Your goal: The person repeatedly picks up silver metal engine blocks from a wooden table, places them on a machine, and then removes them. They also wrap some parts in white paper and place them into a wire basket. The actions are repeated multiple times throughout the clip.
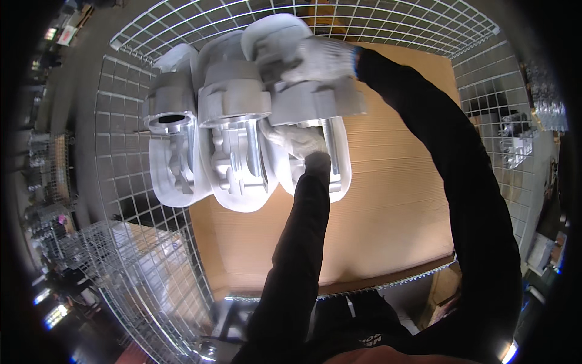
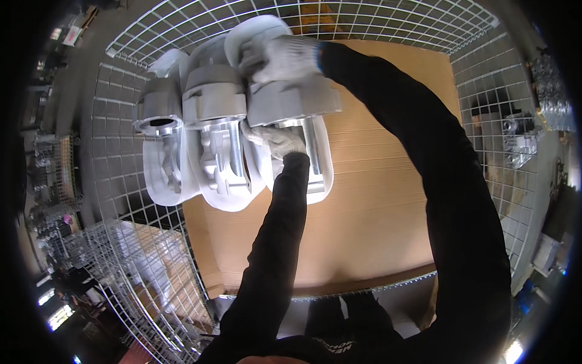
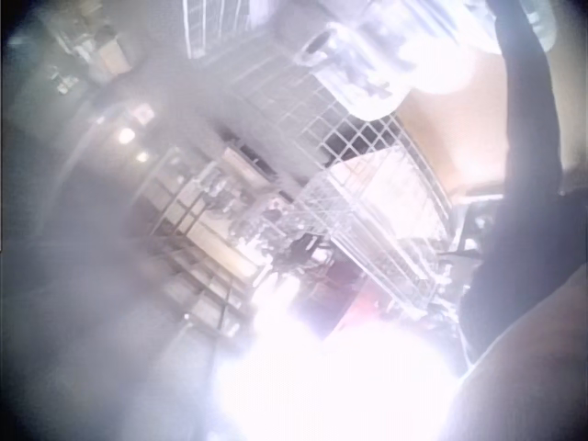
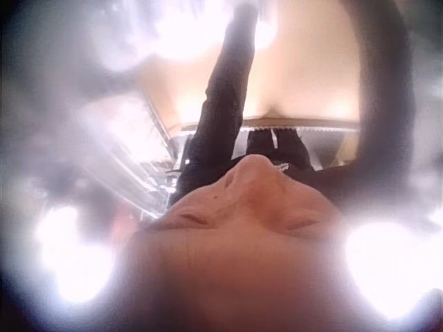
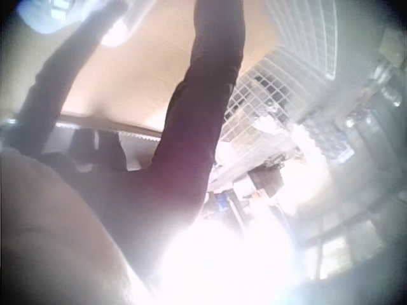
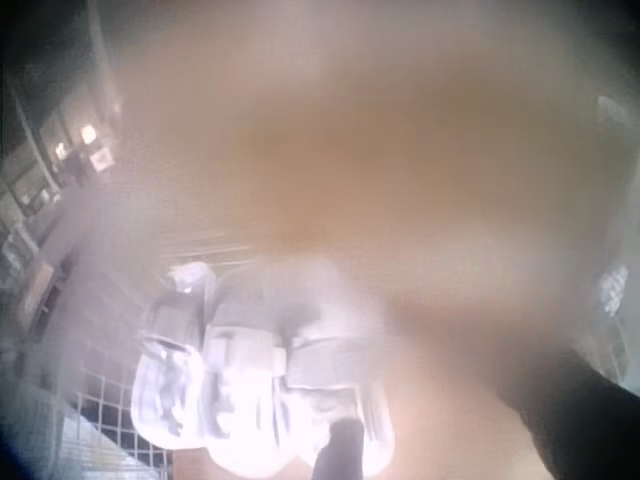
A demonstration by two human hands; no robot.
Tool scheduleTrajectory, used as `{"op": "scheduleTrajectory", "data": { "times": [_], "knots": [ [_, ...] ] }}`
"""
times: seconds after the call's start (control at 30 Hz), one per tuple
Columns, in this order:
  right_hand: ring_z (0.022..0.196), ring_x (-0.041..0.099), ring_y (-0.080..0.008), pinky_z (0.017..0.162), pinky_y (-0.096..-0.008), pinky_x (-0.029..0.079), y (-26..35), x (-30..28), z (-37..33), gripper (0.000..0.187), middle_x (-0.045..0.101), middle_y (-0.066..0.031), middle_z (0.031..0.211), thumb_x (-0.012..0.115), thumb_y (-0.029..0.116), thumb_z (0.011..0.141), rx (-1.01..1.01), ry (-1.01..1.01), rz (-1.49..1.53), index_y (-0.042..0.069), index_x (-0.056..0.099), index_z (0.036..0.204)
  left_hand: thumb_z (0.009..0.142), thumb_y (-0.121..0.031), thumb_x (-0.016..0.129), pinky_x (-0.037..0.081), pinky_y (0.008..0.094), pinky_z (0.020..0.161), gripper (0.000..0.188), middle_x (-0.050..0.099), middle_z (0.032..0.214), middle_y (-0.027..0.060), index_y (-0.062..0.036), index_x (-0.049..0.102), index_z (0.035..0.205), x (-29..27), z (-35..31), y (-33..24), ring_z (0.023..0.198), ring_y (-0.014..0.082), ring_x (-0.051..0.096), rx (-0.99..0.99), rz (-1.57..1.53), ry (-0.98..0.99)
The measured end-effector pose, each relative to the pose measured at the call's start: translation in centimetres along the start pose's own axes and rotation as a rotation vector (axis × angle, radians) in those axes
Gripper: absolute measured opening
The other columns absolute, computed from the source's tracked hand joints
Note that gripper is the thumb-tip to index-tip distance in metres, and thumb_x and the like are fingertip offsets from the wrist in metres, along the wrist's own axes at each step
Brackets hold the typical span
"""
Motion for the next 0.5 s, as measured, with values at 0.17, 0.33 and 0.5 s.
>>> {"op": "scheduleTrajectory", "data": {
  "times": [0.17,0.33,0.5],
  "knots": [
    [0.081,0.066,-0.0213,0.079,-0.0333,0.053,-3.4,-0.4,3.3,0.046,0.071,-0.0153,0.093,0.064,0.043,0.085,0.004,-0.028,0.215,0.001,0.073,0.100,0.103,-0.054,0.021,0.022,0.0452,0.118,0.072,0.038,0.147,0.0266,0.0034,0.035,0.144,2.7,-0.5,-3.3,0.139,0.0392,0.034,0.477,0.489,0.048],
    [0.086,0.066,-0.0231,0.084,-0.0324,0.052,-4.5,-1.0,5.5,0.051,0.071,-0.0150,0.099,0.069,0.044,0.082,-0.011,-0.102,0.278,0.000,0.071,0.107,0.104,-0.042,0.026,0.027,0.0523,0.114,0.062,0.033,0.147,0.0280,0.0057,0.030,0.143,3.8,0.4,-4.3,0.137,0.0426,0.033,0.331,0.647,0.118],
    [0.083,0.067,-0.0223,0.082,-0.0330,0.052,-4.6,-1.4,5.6,0.056,0.071,-0.0153,0.091,0.073,0.048,0.080,-0.013,-0.142,0.228,-0.002,0.071,0.106,0.092,-0.003,0.057,0.035,0.0390,0.108,0.063,0.047,0.136,0.0200,0.0012,0.028,0.148,-6.9,-6.6,-10.3,0.126,0.0247,0.044,0.225,0.483,0.441]
  ]
}}
Point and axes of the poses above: each hand's wrist, its own z-axis towards the middle knuckle, its own x-axis out of the palm, y = z × x, the point moved 8 cm from there along z, towards the middle knuckle
